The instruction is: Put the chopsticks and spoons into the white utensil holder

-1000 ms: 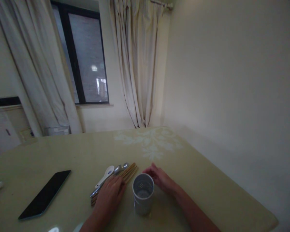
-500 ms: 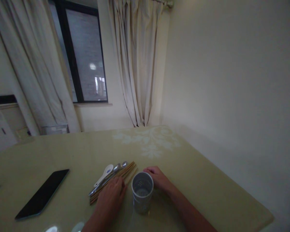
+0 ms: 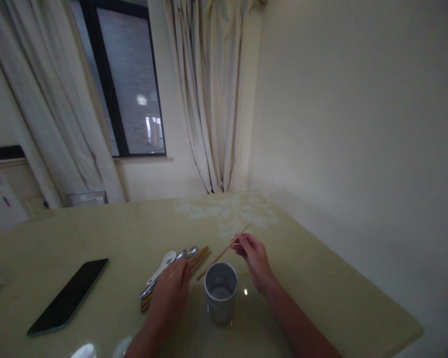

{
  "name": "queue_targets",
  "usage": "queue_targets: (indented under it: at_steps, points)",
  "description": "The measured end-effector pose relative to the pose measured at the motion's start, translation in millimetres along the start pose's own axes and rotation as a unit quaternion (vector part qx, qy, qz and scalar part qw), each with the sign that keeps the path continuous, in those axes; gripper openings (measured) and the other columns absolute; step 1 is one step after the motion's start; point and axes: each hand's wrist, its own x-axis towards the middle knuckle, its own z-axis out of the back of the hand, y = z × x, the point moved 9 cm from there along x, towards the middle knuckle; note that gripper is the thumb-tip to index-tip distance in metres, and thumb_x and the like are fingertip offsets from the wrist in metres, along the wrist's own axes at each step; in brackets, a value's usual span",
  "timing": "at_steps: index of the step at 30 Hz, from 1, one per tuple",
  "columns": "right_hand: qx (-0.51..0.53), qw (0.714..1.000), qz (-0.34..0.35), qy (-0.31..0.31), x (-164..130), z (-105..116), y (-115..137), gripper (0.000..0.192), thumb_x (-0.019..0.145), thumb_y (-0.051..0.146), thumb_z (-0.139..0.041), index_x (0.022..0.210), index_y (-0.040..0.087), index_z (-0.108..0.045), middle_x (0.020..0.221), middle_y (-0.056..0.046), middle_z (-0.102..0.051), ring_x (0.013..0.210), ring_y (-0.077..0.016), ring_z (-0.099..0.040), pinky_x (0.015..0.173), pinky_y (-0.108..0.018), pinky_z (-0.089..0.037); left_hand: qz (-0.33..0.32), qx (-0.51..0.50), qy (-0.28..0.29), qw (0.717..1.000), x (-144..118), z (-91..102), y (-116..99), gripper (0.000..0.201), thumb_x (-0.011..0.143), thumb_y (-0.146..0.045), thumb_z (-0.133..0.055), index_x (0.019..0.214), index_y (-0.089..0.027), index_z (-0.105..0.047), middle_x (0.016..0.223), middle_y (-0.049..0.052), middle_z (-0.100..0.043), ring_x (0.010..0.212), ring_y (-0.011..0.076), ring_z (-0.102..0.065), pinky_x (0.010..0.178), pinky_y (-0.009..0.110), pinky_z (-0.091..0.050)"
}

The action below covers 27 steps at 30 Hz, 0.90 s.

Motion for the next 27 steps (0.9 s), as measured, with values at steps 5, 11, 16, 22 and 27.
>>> queue_targets:
  at_steps: [5,11,16,22,27]
  points:
    - [0.105,0.972,0.117,-0.174,3.7,65.7,46.8,0.045,0.070,0.058,-0.092,0.092,0.022,-0.076,0.090,-0.004,-0.078,0.083,-0.0189,-0.072,0.081,-0.033,-0.058,0.007,0.124,0.073,0.989,-0.5,-5.7,20.8,0.024,0.099,-0.037,-0.050,0.093,-0.024,-0.069,0.102,0.009,-0.077,0.098,0.0277,-0.071,0.087,0.039,-0.053]
    - [0.034,0.991,0.118,-0.054,-10.0,28.4,59.4,0.040,0.079,0.058,-0.087,0.091,0.021,-0.078,0.083,-0.005,-0.077,0.074,-0.0191,-0.070,0.075,-0.034,-0.057,-0.014,0.143,0.089,0.986,-4.6,-18.1,18.6,0.022,0.096,-0.032,-0.050,0.091,-0.027,-0.071,0.106,0.009,-0.078,0.104,0.0280,-0.071,0.091,0.040,-0.054]
    - [-0.010,0.998,0.040,0.046,-16.1,-6.7,27.2,0.049,0.082,0.066,-0.081,0.097,0.020,-0.080,0.085,-0.008,-0.078,0.071,-0.0208,-0.071,0.071,-0.035,-0.056,0.006,0.071,0.080,0.994,-5.2,-21.1,8.6,0.029,0.101,-0.035,-0.041,0.092,-0.026,-0.067,0.097,0.008,-0.078,0.096,0.0272,-0.073,0.085,0.039,-0.054]
    - [-0.102,0.985,-0.086,0.111,-17.2,-26.9,-36.6,0.058,0.072,0.075,-0.082,0.084,0.018,-0.078,0.077,-0.004,-0.075,0.071,-0.0218,-0.070,0.072,-0.035,-0.055,0.001,-0.143,0.057,0.988,-8.1,-27.2,-11.5,0.029,0.105,-0.044,-0.043,0.105,-0.025,-0.064,0.101,0.007,-0.078,0.088,0.0234,-0.073,0.081,0.035,-0.057]
    - [-0.061,0.984,-0.106,0.133,-21.5,-37.9,-45.6,0.053,0.071,0.065,-0.087,0.097,0.020,-0.079,0.094,-0.007,-0.079,0.088,-0.0270,-0.073,0.085,-0.040,-0.056,-0.052,-0.203,0.079,0.975,-10.2,-30.6,-26.3,0.030,0.104,-0.038,-0.044,0.113,-0.025,-0.070,0.110,0.010,-0.078,0.101,0.0248,-0.073,0.090,0.037,-0.059]
